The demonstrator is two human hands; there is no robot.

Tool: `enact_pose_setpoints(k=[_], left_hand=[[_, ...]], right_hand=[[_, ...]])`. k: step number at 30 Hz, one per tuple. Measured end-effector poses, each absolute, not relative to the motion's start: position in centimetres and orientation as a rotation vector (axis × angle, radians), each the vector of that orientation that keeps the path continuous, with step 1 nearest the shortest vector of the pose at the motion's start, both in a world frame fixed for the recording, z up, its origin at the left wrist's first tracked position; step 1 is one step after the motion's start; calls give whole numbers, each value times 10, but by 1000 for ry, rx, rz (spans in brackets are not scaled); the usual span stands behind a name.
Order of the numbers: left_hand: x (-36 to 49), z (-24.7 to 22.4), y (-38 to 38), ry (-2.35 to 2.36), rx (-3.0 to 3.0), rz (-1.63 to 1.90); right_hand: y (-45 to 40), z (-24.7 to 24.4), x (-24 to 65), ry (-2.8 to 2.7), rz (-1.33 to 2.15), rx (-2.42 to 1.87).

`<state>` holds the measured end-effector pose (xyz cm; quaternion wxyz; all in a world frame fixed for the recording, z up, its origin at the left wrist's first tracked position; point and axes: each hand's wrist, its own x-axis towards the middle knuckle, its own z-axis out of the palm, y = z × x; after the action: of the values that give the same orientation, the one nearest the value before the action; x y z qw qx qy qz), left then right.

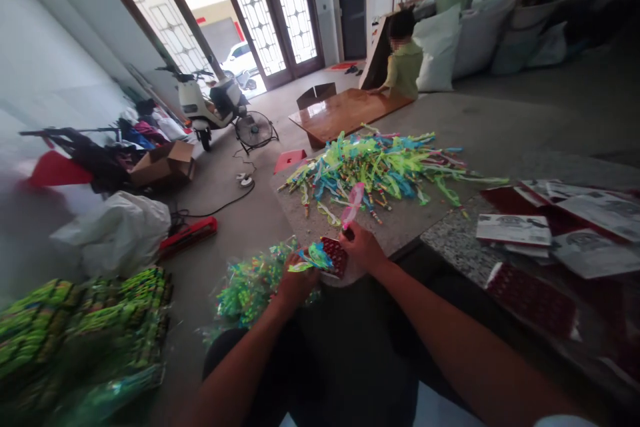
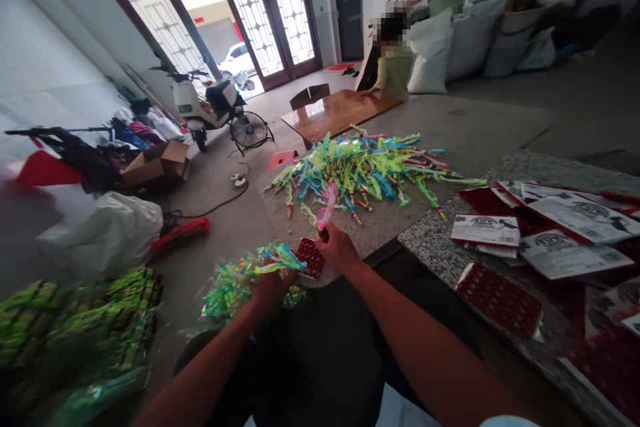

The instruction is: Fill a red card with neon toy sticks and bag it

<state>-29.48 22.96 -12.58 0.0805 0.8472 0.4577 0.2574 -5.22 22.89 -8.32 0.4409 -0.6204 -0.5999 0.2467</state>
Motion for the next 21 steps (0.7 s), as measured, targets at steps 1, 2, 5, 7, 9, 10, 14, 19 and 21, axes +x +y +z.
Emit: enact_pose_setpoints(k=[1,2,5,7,9,10,14,19,21], left_hand=[[-292,-127,223,1401,2544,816],[-289,-128,217,1435,2549,852],[-281,-129,204,1526,2531,924],[-277,-130,200,1557,2512,970],[-275,-131,199,1564,2490,1002],[-275,-132,200,1557,2473,1010],[-280,-138,207,1415,2388,1005],[-289,-135,217,1307,2380,1015],[-292,-131,220,1286,2387,994]], right_hand=[[228,-83,-51,-1460,618,-1543],[228,-83,-50,-1435,626,-1544],[225,-83,-45,-1366,669,-1547],[223,-84,-42,-1330,719,-1554],[221,-86,-40,-1307,762,-1569],[220,-87,-39,-1300,774,-1580],[218,-90,-38,-1277,769,-1619],[219,-90,-37,-1315,715,-1622],[220,-91,-37,-1347,678,-1622]])
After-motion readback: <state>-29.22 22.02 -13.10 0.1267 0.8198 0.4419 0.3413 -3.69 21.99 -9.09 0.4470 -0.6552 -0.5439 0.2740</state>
